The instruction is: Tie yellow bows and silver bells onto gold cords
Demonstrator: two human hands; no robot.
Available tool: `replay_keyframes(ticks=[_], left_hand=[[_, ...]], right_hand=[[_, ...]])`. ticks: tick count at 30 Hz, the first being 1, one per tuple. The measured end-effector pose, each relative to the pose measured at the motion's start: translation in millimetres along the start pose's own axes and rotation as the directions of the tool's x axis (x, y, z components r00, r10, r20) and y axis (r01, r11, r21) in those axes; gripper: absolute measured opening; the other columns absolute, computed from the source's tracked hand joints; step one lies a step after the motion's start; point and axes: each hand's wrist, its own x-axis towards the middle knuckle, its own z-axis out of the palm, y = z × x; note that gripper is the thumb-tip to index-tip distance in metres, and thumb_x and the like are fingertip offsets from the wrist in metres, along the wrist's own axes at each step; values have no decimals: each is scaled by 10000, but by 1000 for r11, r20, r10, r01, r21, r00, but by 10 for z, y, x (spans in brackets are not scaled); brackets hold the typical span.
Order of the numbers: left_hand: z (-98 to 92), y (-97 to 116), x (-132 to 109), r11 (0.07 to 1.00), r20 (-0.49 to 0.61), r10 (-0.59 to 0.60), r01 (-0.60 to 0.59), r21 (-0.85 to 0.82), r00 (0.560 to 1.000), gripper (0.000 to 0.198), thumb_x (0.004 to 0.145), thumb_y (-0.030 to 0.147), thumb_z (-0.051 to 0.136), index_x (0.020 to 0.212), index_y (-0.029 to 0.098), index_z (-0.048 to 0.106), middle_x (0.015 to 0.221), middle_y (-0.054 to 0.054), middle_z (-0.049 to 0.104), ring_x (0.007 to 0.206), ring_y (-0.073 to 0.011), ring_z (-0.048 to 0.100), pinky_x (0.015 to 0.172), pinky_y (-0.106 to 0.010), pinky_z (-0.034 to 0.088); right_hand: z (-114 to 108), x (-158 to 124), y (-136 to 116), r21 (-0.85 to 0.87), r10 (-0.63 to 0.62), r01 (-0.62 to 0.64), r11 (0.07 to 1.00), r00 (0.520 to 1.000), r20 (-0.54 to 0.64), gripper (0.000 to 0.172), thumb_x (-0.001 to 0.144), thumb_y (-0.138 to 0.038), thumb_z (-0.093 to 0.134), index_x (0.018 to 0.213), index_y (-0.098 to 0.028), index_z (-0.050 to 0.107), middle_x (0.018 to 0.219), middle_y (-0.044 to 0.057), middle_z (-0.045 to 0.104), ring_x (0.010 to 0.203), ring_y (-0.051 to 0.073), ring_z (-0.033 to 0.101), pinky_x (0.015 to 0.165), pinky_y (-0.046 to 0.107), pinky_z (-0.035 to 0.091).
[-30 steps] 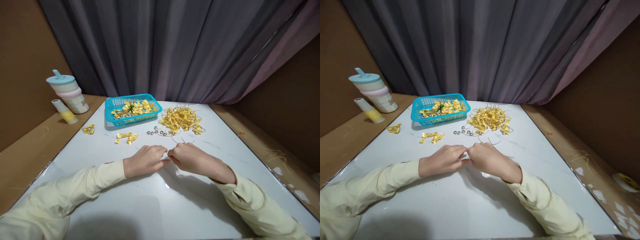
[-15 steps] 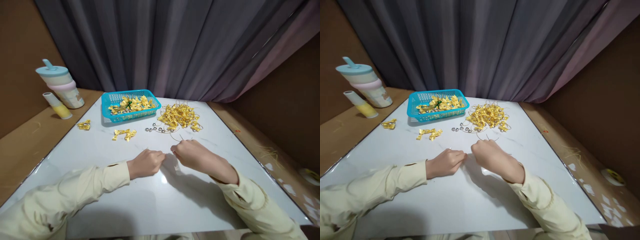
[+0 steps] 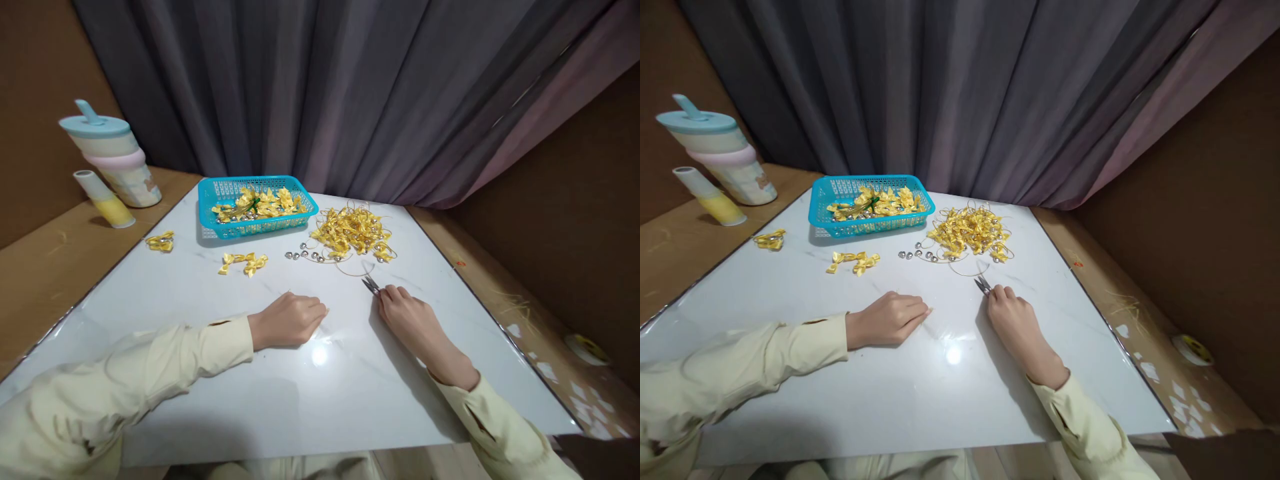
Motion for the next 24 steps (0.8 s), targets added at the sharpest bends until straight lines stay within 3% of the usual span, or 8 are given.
replay_keyframes(ticks=[4,7,10,12,14,17,20,24], left_hand=[[-35,21,26,982,5,-66,66,-179,998,307,915,203,338,682,145,530,621,-17,556,544,-121,492,482,-239,302],[-81,72,64,818,66,-291,284,-500,954,324,909,230,367,652,135,540,597,-1,531,556,-101,467,539,-210,344],[-119,129,91,562,207,-446,453,-692,871,308,887,278,412,666,131,569,556,24,495,524,-85,418,520,-193,333],[-132,152,93,493,252,-437,464,-736,864,293,871,288,436,669,130,579,540,35,471,518,-82,398,511,-192,320],[-136,160,87,489,249,-395,431,-758,884,282,866,275,441,666,129,576,540,39,458,525,-80,397,522,-189,321],[-132,158,71,545,203,-333,364,-756,921,281,873,256,431,654,133,558,546,40,451,531,-78,400,537,-187,329],[-121,161,57,643,144,-272,291,-708,952,318,888,246,416,604,140,513,539,40,427,522,-76,383,531,-195,318],[-116,175,53,723,116,-213,236,-649,970,332,903,240,396,612,142,523,569,17,495,536,-84,426,543,-199,340]], right_hand=[[137,-53,95,50,-40,44,998,996,-84,186,828,-38,409,823,-114,579,847,105,580,744,218,561,582,302,432],[174,-213,225,437,103,-11,899,977,-188,196,885,-152,357,854,-137,550,911,112,592,711,187,575,605,291,442],[106,-430,279,858,291,-44,513,949,-125,238,902,-326,361,880,-165,535,849,86,615,646,153,568,609,263,449],[27,-559,230,959,352,-113,262,936,14,281,879,-417,406,871,-175,549,664,42,593,577,145,516,571,250,429],[-47,-645,113,981,410,-174,90,904,123,325,850,-469,449,855,-167,571,556,8,520,542,134,462,527,235,389],[-126,-678,-134,955,389,-280,-97,873,295,390,777,-519,539,883,-149,604,604,5,521,514,107,411,480,221,343],[-197,-638,-375,900,316,-407,-158,843,436,463,658,-526,659,916,-143,637,594,-9,511,496,96,390,451,213,313],[-317,-569,-568,903,324,-400,-160,842,431,434,627,-519,676,821,-131,677,501,-33,420,465,85,322,424,218,259]])
